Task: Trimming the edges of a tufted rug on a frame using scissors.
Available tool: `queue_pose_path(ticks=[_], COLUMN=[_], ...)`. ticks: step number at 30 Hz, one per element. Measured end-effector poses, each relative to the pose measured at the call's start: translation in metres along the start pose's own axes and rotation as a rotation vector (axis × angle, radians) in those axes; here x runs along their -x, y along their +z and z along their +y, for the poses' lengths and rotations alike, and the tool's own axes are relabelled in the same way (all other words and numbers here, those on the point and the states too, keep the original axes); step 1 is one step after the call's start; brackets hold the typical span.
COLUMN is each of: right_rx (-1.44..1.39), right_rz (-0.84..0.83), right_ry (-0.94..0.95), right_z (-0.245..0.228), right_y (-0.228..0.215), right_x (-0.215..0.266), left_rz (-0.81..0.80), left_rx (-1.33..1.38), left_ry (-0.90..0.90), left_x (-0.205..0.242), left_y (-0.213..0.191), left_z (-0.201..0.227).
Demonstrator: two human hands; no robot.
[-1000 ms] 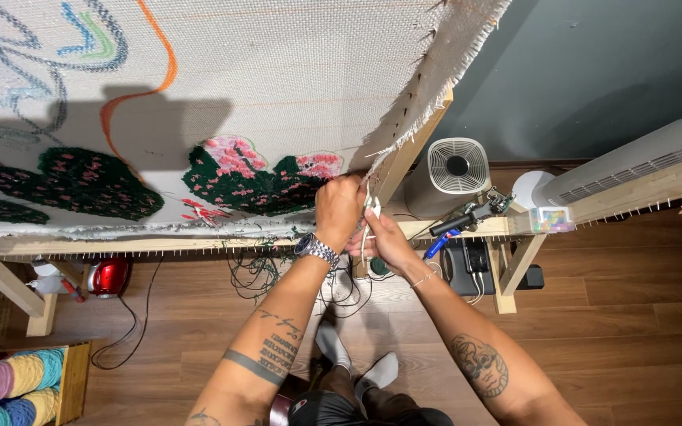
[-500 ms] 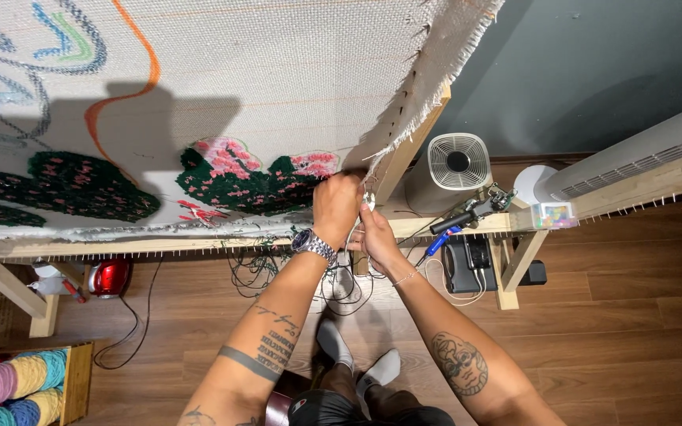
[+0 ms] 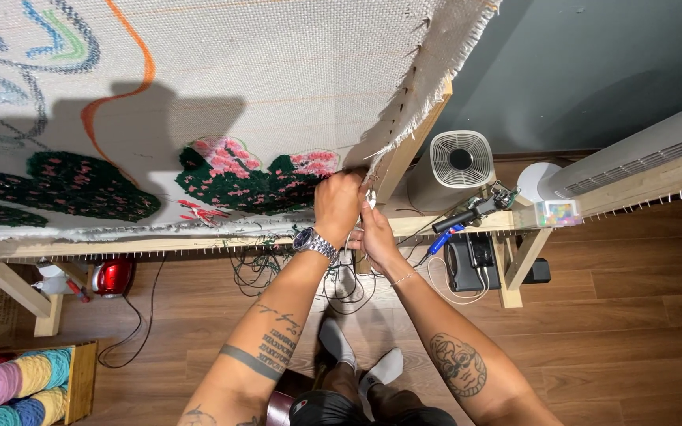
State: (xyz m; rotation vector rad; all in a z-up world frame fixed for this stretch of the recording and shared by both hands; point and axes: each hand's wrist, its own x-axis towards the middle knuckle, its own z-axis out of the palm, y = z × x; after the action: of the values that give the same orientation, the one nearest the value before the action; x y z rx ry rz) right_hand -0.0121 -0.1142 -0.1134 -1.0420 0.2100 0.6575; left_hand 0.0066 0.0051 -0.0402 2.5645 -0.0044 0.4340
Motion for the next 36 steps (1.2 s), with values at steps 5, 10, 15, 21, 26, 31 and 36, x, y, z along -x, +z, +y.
queue_pose_path(ticks=[5, 10, 15, 21, 26, 31, 36], right_rx=[-0.031, -0.047, -0.077, -0.098, -0.063, -0.049, -0.025], right_rz=[-0.006, -0.014, -0.026, -0.045, 0.027, 0.044, -0.029], right_ry=[-0.03, -0.041, -0.036, -0.065, -0.016, 0.003, -0.005], right_z=[0.012, 0.006, 0.01, 0.021, 0.003, 0.006, -0.013], right_y=[-0.011, -0.002, 0.001, -0.01, 0.007, 0.004, 0.014], right_x=[-0.012, -0.007, -0.006, -0.017, -0.003, -0.006, 0.008], left_rz=[0.022, 0.034, 0.03, 0.033, 0.043, 0.034, 0.03], left_rx=[-0.004, 0.02, 0.039, 0.035, 0.041, 0.047, 0.051], left_ry=[0.0, -0.005, -0.01, -0.009, 0.001, -0.002, 0.008], left_x=[-0.001, 0.0, -0.001, -0.001, 0.0, 0.0, 0.001], left_y=[-0.004, -0.001, -0.006, -0.005, -0.002, -0.006, 0.004], left_z=[0.006, 0.003, 0.008, 0.007, 0.004, 0.007, -0.001])
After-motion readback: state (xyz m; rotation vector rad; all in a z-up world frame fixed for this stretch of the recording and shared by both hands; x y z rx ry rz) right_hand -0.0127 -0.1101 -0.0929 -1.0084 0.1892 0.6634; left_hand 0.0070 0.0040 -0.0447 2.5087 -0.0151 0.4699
